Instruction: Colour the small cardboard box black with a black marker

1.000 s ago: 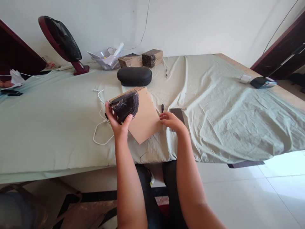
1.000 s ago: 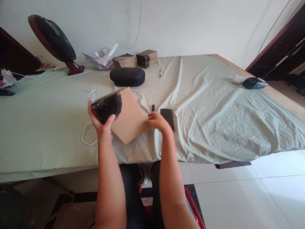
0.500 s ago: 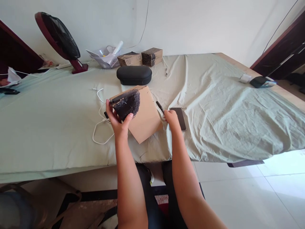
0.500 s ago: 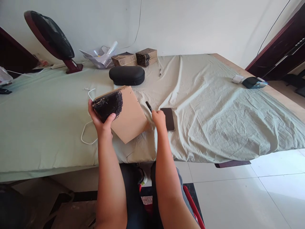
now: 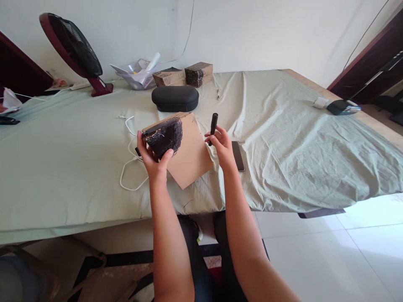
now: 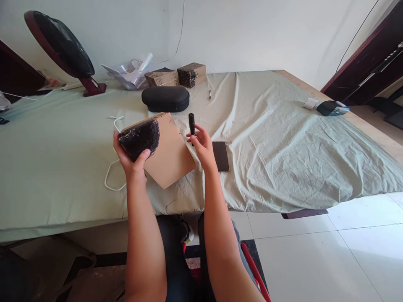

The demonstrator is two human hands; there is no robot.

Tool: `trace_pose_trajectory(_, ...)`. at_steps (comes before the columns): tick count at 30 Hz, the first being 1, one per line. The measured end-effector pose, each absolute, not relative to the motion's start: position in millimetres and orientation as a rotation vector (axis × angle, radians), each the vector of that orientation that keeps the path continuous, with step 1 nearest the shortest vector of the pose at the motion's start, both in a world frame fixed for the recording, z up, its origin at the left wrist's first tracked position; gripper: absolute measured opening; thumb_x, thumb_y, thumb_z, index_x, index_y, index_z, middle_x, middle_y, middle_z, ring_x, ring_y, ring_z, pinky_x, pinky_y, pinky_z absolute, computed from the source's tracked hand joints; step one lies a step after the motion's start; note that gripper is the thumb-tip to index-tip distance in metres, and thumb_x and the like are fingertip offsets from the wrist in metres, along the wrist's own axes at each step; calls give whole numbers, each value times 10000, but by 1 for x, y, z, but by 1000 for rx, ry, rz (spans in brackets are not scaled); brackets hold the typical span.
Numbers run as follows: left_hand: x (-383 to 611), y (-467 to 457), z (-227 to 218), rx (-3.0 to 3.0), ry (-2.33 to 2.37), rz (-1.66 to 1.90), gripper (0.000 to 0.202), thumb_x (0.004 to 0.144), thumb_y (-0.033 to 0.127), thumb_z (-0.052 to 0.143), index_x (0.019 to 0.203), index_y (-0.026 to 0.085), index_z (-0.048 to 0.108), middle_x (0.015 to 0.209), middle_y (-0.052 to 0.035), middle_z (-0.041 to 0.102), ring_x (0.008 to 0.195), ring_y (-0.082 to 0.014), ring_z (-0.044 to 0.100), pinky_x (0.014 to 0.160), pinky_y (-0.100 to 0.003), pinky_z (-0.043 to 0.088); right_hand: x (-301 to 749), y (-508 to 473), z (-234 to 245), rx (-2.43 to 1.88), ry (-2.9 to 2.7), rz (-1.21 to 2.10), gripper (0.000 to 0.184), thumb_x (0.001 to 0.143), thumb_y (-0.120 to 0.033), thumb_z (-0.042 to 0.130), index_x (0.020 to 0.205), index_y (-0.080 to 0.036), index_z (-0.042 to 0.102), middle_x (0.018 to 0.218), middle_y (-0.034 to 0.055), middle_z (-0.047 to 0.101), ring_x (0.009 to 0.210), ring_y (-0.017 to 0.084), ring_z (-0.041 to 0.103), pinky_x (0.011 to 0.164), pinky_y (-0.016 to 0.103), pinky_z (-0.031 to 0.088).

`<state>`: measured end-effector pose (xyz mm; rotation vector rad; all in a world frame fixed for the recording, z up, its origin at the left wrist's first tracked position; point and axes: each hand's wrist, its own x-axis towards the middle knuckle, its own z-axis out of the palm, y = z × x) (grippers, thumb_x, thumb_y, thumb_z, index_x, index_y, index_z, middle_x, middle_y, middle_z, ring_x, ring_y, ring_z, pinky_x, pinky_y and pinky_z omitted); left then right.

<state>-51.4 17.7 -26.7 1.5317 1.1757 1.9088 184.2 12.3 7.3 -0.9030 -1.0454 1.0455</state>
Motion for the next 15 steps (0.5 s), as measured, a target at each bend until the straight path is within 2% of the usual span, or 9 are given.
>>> trace_pose_trajectory(5, -44, 10, -20, 1520, 1183, 1903, 1196, 714, 623, 875, 1705, 353, 262, 1773, -133, 331, 1598, -355, 451, 1297, -493, 440, 184, 12, 8, -923, -981, 1063, 253, 1030, -519, 595, 1082, -272, 571, 829, -29, 590, 723, 122, 584, 794, 267, 528)
trace_pose_trajectory(11, -45, 12, -21, 1499, 1114, 1925, 1188, 704, 592, 911, 1690, 337, 299, 1789, -136, 315, 1594, -349, 460, 1308, -484, 429, 183, 12, 8, -849, -1019, 1119, 203, 1032, -450, 621, 1079, -253, 614, 809, -37, 566, 656, 105, 511, 673, 244, 456)
trace_pose_trajectory(15, -43, 10, -18, 1498, 1128, 1910, 1205, 701, 630, 899, 1694, 340, 281, 1778, -143, 334, 1585, -354, 473, 1297, -491, 443, 181, 13, 8, -955, -1059, 1113, 154, 1038, -373, 588, 1068, -234, 647, 808, -35, 545, 685, 104, 512, 683, 230, 448)
